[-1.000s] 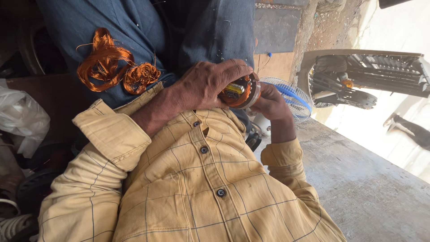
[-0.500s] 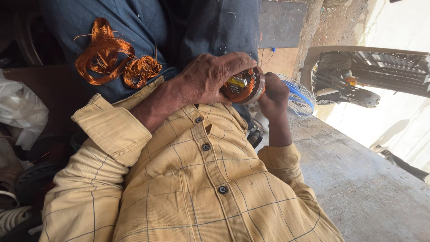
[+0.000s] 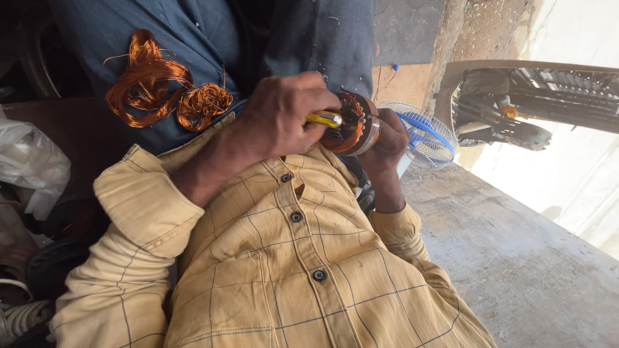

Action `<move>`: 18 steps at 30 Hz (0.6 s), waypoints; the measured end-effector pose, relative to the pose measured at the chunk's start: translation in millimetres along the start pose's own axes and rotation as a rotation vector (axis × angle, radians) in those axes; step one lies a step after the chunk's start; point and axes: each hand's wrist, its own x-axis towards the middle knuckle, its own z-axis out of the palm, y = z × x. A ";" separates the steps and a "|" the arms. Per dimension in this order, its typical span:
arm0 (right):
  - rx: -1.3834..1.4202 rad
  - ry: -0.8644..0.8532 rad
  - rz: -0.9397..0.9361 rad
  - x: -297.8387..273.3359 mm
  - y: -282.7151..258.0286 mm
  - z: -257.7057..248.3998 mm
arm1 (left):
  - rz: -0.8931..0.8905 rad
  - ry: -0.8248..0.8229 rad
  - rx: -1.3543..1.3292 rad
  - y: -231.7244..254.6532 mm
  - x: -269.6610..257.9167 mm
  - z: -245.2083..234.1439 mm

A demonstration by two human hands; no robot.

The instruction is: The person is winding copper wire around a motor stator. They use a yellow tool to press the wire into the slots and ensure it is tightly packed. The person is sitting on the floor in a cluttered workshop.

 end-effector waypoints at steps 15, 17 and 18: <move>-0.027 0.041 -0.028 -2.7 -6.8 4.8 | 0.035 -0.086 0.081 -0.3 -1.0 16.9; -0.031 0.057 -0.048 -5.2 -7.8 6.2 | 0.026 -0.061 0.095 -0.7 -4.9 18.0; -0.038 0.060 -0.032 -5.3 -7.5 6.8 | 0.025 -0.048 0.115 -0.8 -6.1 19.8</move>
